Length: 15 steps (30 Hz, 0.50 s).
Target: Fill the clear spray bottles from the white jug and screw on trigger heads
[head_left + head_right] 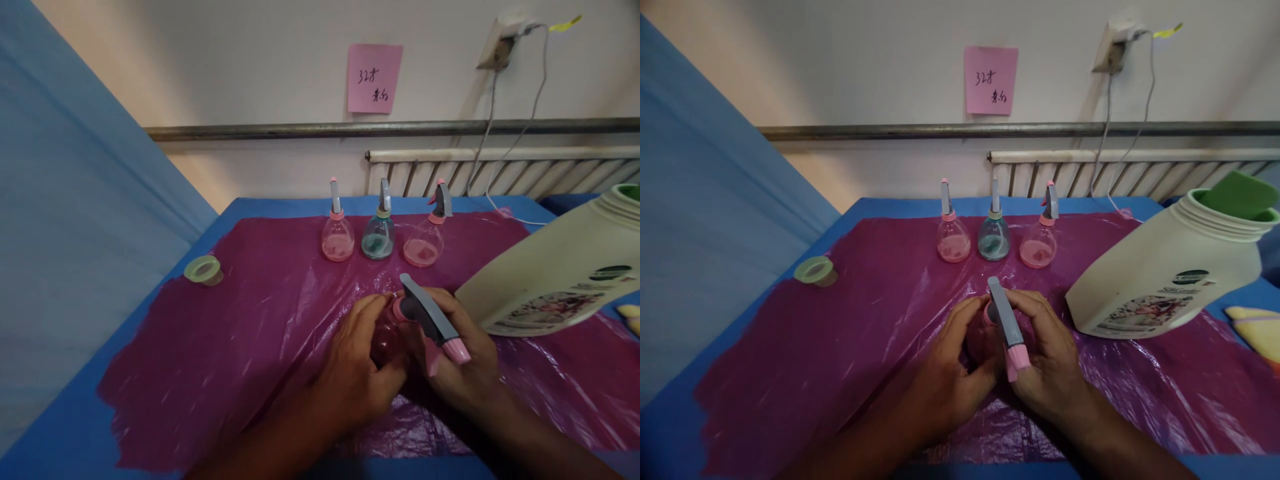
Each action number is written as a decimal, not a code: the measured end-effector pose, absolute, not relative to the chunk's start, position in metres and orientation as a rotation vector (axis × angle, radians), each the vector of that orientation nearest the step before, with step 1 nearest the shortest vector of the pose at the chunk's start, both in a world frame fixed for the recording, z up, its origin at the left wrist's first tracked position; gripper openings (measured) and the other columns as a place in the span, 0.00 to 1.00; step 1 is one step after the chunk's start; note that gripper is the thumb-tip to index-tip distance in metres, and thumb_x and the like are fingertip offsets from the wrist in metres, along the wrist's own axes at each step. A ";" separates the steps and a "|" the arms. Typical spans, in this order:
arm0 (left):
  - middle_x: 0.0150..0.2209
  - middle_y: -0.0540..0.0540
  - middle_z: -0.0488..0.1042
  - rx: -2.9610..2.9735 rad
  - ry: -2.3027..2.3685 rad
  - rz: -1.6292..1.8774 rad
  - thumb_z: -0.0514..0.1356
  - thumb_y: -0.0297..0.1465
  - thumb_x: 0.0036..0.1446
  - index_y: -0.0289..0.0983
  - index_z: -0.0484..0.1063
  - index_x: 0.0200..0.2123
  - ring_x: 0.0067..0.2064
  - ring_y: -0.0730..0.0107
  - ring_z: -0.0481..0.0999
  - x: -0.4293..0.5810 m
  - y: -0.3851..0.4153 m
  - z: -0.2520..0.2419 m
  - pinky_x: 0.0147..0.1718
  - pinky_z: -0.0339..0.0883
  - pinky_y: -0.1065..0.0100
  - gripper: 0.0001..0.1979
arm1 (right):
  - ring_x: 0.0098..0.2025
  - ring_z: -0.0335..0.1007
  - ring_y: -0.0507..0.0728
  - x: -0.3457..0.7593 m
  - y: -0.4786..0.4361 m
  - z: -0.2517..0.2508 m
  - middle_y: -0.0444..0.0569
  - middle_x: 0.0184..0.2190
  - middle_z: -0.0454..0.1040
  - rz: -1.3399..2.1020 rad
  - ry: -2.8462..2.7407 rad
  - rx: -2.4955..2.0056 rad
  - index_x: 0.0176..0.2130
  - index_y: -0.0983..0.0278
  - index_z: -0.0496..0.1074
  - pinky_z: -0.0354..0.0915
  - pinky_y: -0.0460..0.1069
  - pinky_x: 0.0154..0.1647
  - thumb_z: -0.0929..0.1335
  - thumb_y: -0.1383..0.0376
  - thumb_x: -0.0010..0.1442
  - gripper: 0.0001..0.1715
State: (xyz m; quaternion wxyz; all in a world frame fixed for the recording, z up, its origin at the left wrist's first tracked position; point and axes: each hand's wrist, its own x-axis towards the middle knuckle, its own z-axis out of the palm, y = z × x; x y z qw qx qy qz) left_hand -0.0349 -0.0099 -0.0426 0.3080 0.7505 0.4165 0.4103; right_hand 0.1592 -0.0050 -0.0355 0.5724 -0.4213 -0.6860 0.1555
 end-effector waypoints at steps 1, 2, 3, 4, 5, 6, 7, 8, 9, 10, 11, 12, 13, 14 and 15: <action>0.76 0.37 0.70 1.977 1.113 1.073 0.71 0.27 0.65 0.46 0.59 0.79 0.75 0.43 0.73 -0.035 -0.011 -0.043 0.74 0.71 0.39 0.44 | 0.49 0.82 0.58 0.160 -0.005 -0.036 0.48 0.53 0.83 0.379 -1.609 -0.990 0.66 0.53 0.77 0.79 0.54 0.54 0.72 0.75 0.66 0.33; 0.76 0.36 0.69 1.970 1.122 1.062 0.71 0.28 0.65 0.46 0.58 0.79 0.75 0.42 0.73 -0.035 -0.012 -0.043 0.74 0.71 0.38 0.44 | 0.50 0.82 0.58 0.160 -0.006 -0.037 0.49 0.53 0.83 0.393 -1.612 -0.990 0.66 0.53 0.77 0.78 0.54 0.54 0.72 0.75 0.66 0.33; 0.77 0.35 0.69 1.962 1.130 1.052 0.71 0.28 0.65 0.46 0.57 0.79 0.75 0.42 0.73 -0.035 -0.013 -0.043 0.75 0.71 0.38 0.45 | 0.50 0.82 0.59 0.161 -0.006 -0.036 0.49 0.53 0.83 0.409 -1.622 -0.989 0.66 0.53 0.77 0.78 0.55 0.55 0.72 0.74 0.66 0.34; 0.77 0.35 0.68 1.953 1.137 1.039 0.71 0.28 0.65 0.45 0.57 0.80 0.76 0.41 0.72 -0.035 -0.013 -0.042 0.75 0.70 0.37 0.45 | 0.50 0.82 0.59 0.162 -0.006 -0.035 0.49 0.53 0.83 0.420 -1.631 -0.989 0.67 0.53 0.77 0.78 0.55 0.55 0.72 0.74 0.66 0.34; 0.77 0.35 0.68 1.942 1.145 1.027 0.72 0.29 0.65 0.45 0.57 0.80 0.76 0.41 0.72 -0.035 -0.014 -0.041 0.75 0.70 0.37 0.45 | 0.51 0.82 0.59 0.162 -0.007 -0.034 0.50 0.53 0.83 0.425 -1.644 -0.988 0.67 0.54 0.76 0.78 0.55 0.55 0.72 0.73 0.66 0.33; 0.77 0.35 0.69 1.930 1.155 1.016 0.72 0.29 0.65 0.45 0.57 0.80 0.76 0.40 0.72 -0.035 -0.015 -0.039 0.75 0.70 0.36 0.46 | 0.51 0.82 0.59 0.162 -0.007 -0.032 0.50 0.53 0.83 0.422 -1.655 -0.983 0.66 0.54 0.76 0.78 0.55 0.54 0.72 0.72 0.66 0.32; 0.77 0.35 0.69 1.918 1.167 1.005 0.73 0.30 0.64 0.45 0.57 0.79 0.76 0.40 0.72 -0.035 -0.015 -0.037 0.75 0.70 0.36 0.45 | 0.51 0.82 0.59 0.163 -0.007 -0.031 0.50 0.53 0.83 0.414 -1.665 -0.978 0.65 0.54 0.77 0.78 0.54 0.54 0.72 0.72 0.67 0.30; 0.76 0.35 0.69 1.911 1.175 0.991 0.73 0.31 0.65 0.45 0.58 0.79 0.76 0.40 0.72 -0.035 -0.016 -0.035 0.75 0.70 0.36 0.45 | 0.51 0.82 0.59 0.163 -0.007 -0.029 0.50 0.53 0.83 0.403 -1.675 -0.969 0.64 0.55 0.77 0.78 0.53 0.53 0.73 0.71 0.68 0.28; 0.76 0.35 0.70 1.911 1.178 0.976 0.73 0.32 0.65 0.45 0.58 0.79 0.76 0.39 0.72 -0.035 -0.016 -0.034 0.75 0.69 0.36 0.45 | 0.51 0.83 0.58 0.163 -0.007 -0.028 0.50 0.53 0.83 0.390 -1.687 -0.958 0.63 0.55 0.77 0.78 0.53 0.53 0.73 0.71 0.68 0.27; 0.76 0.35 0.70 1.915 1.179 0.962 0.73 0.33 0.65 0.45 0.58 0.79 0.76 0.40 0.72 -0.035 -0.016 -0.033 0.75 0.69 0.36 0.44 | 0.51 0.83 0.58 0.164 -0.006 -0.028 0.50 0.53 0.83 0.379 -1.698 -0.949 0.62 0.55 0.77 0.78 0.52 0.53 0.73 0.71 0.68 0.26; 0.76 0.35 0.70 1.922 1.178 0.948 0.73 0.34 0.66 0.45 0.58 0.79 0.76 0.40 0.72 -0.035 -0.016 -0.032 0.75 0.69 0.36 0.44 | 0.52 0.83 0.58 0.165 -0.006 -0.027 0.50 0.53 0.83 0.373 -1.707 -0.944 0.62 0.55 0.77 0.78 0.52 0.53 0.73 0.71 0.68 0.25; 0.76 0.35 0.70 1.933 1.171 0.937 0.72 0.34 0.66 0.45 0.58 0.79 0.76 0.41 0.72 -0.034 -0.016 -0.032 0.75 0.69 0.37 0.43 | 0.52 0.83 0.58 0.165 -0.005 -0.027 0.50 0.53 0.83 0.365 -1.714 -0.942 0.61 0.55 0.77 0.78 0.52 0.54 0.73 0.71 0.68 0.25; 0.76 0.36 0.70 1.942 1.164 0.933 0.72 0.35 0.67 0.45 0.58 0.79 0.76 0.42 0.72 -0.034 -0.015 -0.032 0.76 0.69 0.38 0.43 | 0.52 0.83 0.58 0.166 -0.005 -0.027 0.50 0.53 0.83 0.356 -1.721 -0.941 0.61 0.55 0.78 0.78 0.52 0.54 0.73 0.71 0.68 0.25; 0.76 0.36 0.70 1.946 1.164 0.930 0.72 0.35 0.67 0.45 0.58 0.79 0.76 0.43 0.72 -0.033 -0.015 -0.031 0.76 0.68 0.39 0.43 | 0.52 0.83 0.58 0.166 -0.005 -0.027 0.49 0.53 0.84 0.344 -1.726 -0.942 0.61 0.55 0.78 0.78 0.52 0.55 0.73 0.71 0.67 0.25; 0.76 0.36 0.70 1.946 1.174 0.921 0.71 0.36 0.67 0.45 0.59 0.79 0.76 0.43 0.71 -0.032 -0.015 -0.031 0.76 0.68 0.39 0.42 | 0.52 0.83 0.58 0.167 -0.005 -0.026 0.49 0.52 0.84 0.327 -1.726 -0.945 0.60 0.55 0.78 0.79 0.52 0.55 0.73 0.71 0.67 0.25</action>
